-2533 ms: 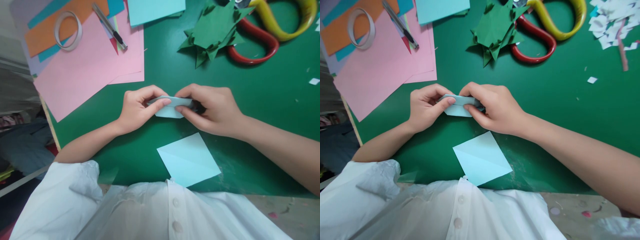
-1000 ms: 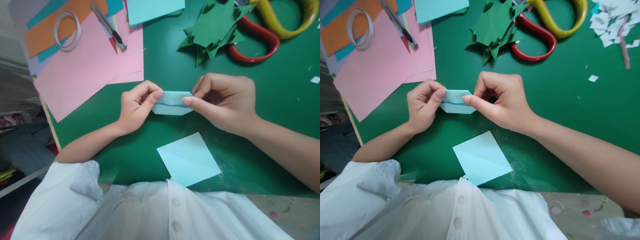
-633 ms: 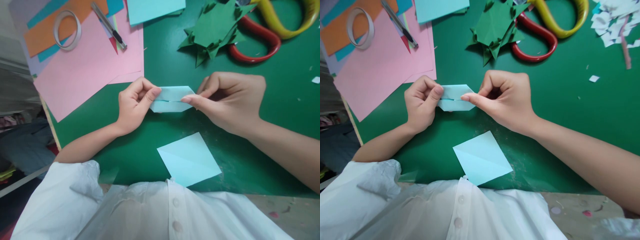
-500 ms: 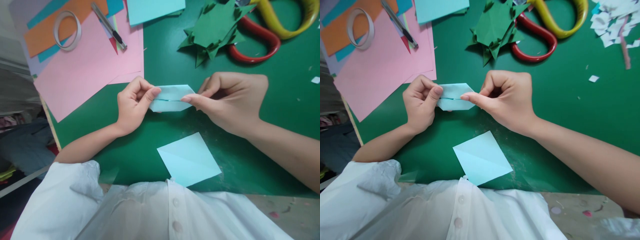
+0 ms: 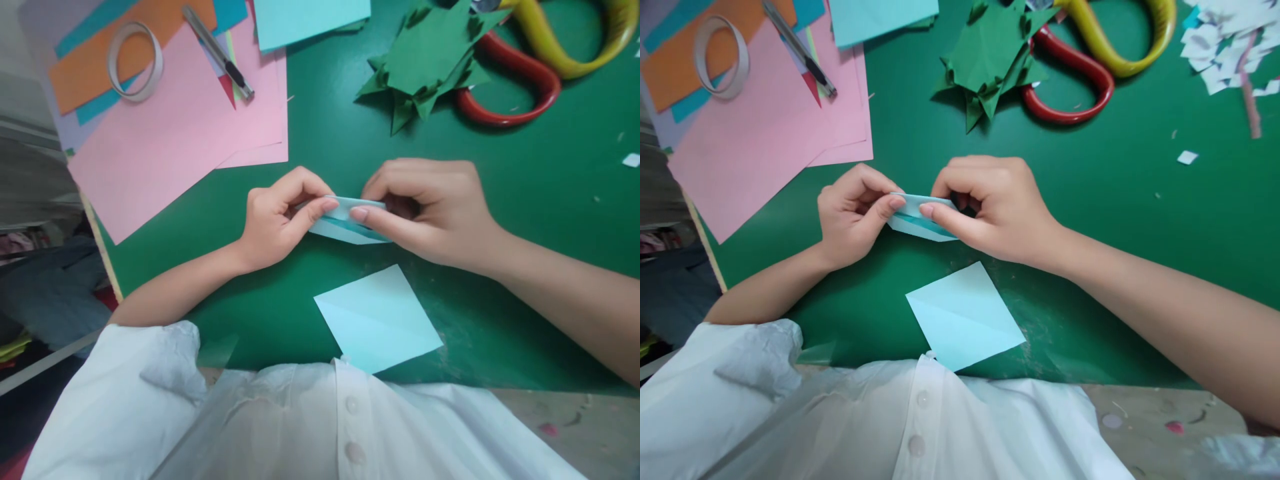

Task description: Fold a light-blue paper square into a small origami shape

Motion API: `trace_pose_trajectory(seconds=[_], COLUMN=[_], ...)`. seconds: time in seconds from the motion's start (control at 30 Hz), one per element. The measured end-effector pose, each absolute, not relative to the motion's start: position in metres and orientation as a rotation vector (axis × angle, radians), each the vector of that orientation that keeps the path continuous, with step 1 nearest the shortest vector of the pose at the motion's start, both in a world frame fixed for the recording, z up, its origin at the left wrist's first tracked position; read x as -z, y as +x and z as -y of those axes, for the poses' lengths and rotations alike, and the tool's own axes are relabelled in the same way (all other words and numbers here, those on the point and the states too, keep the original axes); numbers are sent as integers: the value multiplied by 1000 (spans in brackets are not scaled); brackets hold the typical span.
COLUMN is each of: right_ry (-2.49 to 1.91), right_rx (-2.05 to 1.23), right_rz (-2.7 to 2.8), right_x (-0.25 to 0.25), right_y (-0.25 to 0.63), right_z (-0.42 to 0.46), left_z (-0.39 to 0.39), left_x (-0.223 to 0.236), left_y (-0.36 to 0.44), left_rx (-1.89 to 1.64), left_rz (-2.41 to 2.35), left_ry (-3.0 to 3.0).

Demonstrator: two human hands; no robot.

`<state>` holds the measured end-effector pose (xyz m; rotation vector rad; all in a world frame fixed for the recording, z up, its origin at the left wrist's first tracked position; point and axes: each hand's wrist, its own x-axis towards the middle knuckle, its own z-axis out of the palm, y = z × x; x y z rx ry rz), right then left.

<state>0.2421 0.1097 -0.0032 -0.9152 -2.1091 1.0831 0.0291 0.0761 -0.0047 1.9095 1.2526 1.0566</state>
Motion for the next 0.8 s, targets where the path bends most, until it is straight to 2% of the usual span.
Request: trace_pose_trajectory(seconds=[0.27, 0.47, 0.8], right_ry=[-755, -810, -1024], right_rx=[-1008, -989, -1037], right_rz=[2218, 2246, 1992], right_x=[8, 8, 3], right_y=[243, 239, 241], right_z=[-110, -110, -108], left_z=[-80, -78, -78], left_x=[2, 3, 4], left_y=[30, 30, 31], left_rx=[-946, -985, -984], left_rz=[-1068, -1124, -1240], left_ry=[2026, 1953, 1756])
